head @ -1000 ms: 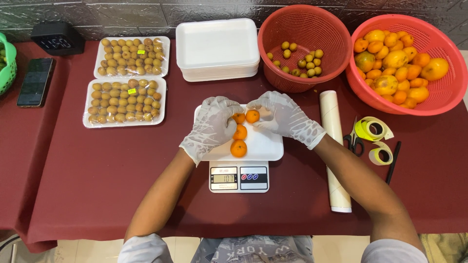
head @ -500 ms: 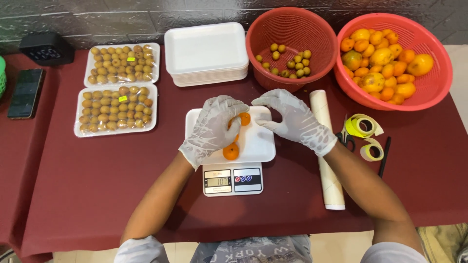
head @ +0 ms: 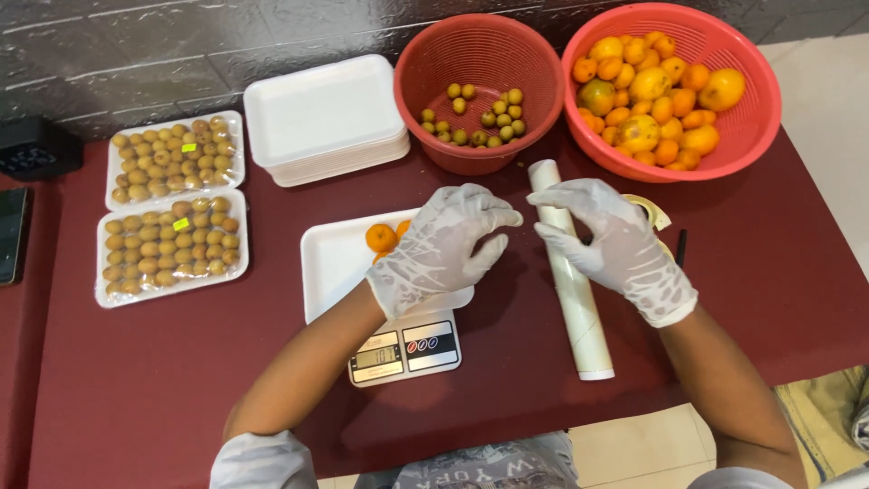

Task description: Weighing oranges on a digital scale and arranging them on a plastic tray for packaging.

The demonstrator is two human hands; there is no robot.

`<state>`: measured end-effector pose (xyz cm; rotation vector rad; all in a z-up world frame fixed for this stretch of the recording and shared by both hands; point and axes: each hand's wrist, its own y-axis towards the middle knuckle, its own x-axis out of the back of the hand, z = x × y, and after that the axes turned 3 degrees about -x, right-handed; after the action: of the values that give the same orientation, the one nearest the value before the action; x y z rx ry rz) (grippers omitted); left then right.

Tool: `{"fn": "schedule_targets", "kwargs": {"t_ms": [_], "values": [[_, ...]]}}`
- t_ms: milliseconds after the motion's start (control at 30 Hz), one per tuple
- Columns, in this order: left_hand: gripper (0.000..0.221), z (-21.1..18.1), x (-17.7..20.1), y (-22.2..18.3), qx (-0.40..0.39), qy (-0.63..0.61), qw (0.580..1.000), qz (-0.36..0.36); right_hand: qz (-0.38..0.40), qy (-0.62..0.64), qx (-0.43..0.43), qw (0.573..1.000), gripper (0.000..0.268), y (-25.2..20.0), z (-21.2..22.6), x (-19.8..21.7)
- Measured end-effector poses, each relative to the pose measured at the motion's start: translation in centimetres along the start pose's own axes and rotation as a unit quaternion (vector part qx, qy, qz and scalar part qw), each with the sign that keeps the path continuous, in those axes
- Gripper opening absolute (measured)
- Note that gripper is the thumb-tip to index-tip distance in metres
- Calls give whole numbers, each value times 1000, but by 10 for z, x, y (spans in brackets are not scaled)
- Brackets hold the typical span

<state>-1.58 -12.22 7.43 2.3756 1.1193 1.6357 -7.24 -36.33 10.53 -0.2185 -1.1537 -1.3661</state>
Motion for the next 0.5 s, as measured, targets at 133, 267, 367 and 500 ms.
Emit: {"fn": "schedule_targets", "kwargs": {"t_ms": [133,267,367,500], "values": [[26,-5,-14,38,-28,10,999,33,-39,-5,-38,998,34,-10,-31,21],[28,-8,-34,78,-35,-14,999,22,-89,-14,-69,994,25,-12,-60,46],[35,-6,-51,111,-50,-29,998,3,-119,-47,-99,987,22,-8,-91,62],[34,6,-90,145,-52,-79,994,-53,-138,-128,-126,974,32,-8,-165,71]]}}
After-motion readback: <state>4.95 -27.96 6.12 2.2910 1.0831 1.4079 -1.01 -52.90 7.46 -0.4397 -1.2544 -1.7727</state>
